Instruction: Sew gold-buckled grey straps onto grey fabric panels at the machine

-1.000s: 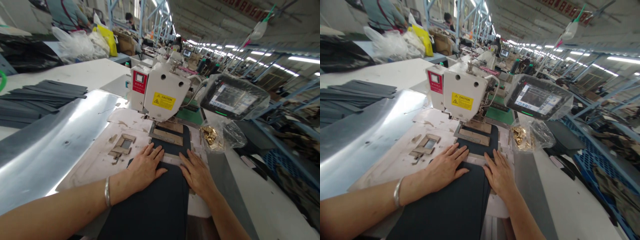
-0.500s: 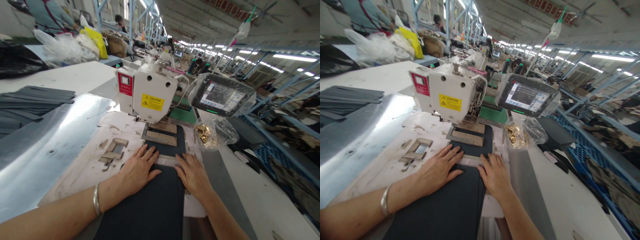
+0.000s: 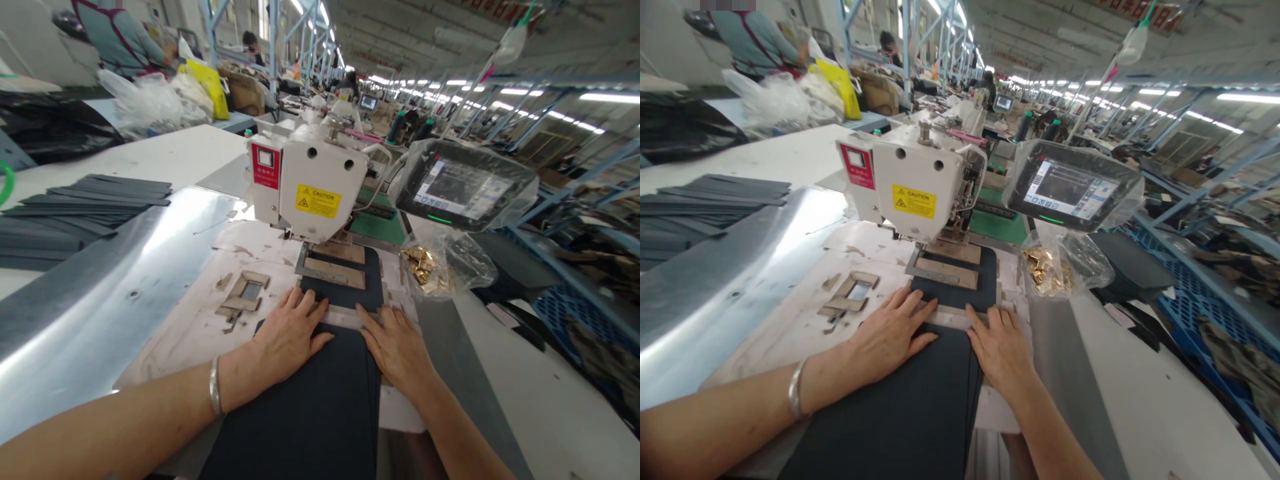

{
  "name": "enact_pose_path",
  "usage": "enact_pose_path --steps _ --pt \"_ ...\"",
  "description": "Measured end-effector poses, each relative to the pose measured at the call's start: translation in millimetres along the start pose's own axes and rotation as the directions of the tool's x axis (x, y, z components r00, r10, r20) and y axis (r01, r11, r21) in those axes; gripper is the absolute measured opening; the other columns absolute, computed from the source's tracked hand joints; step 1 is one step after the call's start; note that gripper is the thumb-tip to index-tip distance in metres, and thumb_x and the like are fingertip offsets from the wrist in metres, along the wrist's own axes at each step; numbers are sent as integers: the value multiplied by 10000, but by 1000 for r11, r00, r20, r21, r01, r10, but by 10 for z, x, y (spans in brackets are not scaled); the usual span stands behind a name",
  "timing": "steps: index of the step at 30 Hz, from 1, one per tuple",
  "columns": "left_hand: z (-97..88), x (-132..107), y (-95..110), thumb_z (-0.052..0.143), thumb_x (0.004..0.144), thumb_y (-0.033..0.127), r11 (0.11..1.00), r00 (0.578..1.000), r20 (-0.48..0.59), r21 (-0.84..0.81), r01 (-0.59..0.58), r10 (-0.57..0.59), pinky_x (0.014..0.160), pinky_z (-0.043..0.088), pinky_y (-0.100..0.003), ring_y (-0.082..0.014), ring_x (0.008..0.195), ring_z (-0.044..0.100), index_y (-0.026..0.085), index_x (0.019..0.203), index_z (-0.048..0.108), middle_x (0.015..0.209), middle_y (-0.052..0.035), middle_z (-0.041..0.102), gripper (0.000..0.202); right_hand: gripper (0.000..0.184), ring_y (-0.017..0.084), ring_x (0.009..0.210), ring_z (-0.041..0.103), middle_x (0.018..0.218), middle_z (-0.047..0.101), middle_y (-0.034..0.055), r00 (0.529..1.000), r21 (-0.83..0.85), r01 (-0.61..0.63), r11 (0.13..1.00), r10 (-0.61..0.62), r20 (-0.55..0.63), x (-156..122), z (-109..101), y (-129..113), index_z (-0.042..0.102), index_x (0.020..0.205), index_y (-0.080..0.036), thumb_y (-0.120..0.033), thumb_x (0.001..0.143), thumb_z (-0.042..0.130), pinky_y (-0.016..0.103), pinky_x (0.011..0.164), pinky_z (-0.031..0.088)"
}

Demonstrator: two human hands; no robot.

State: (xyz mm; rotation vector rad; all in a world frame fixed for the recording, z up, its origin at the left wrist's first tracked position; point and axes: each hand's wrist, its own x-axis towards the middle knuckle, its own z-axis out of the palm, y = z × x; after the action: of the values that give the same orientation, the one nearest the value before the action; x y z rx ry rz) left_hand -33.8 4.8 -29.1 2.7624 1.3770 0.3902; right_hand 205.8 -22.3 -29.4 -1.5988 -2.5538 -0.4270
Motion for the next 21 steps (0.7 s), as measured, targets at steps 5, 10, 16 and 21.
enact_pose_path --steps 5,10,16,21 --pt "10 5 -12 492 923 517 1000 1000 3 -4 -15 15 1061 367 -467 -315 1180 471 187 1340 541 1215 -127 549 535 388 274 934 562 978 591 129 999 2 -30 1000 30 25 14 -31 -23 596 1316 -211 -302 958 478 406 832 491" --pt "23 20 -31 501 922 504 1000 1000 -2 7 -28 28 1046 380 -460 -316 1149 487 144 1324 557 1216 -145 558 543 319 240 897 594 940 621 111 993 174 -113 978 118 -15 -8 -18 33 648 1169 -154 -281 976 428 346 788 495" --pt "32 24 -32 514 914 498 999 999 -24 11 -36 36 1029 390 -468 -321 1130 501 138 1305 575 1217 -158 564 535 268 236 907 628 930 674 116 927 342 -202 918 291 -235 161 216 767 665 991 -149 -220 931 414 365 839 493" --pt "66 35 -46 520 907 505 999 999 -43 10 -33 34 1034 373 -461 -314 1132 502 146 1300 575 1216 -152 565 534 331 269 964 635 1039 691 176 892 9 -449 893 449 -49 517 332 1449 693 1043 -89 -143 860 424 376 863 471"
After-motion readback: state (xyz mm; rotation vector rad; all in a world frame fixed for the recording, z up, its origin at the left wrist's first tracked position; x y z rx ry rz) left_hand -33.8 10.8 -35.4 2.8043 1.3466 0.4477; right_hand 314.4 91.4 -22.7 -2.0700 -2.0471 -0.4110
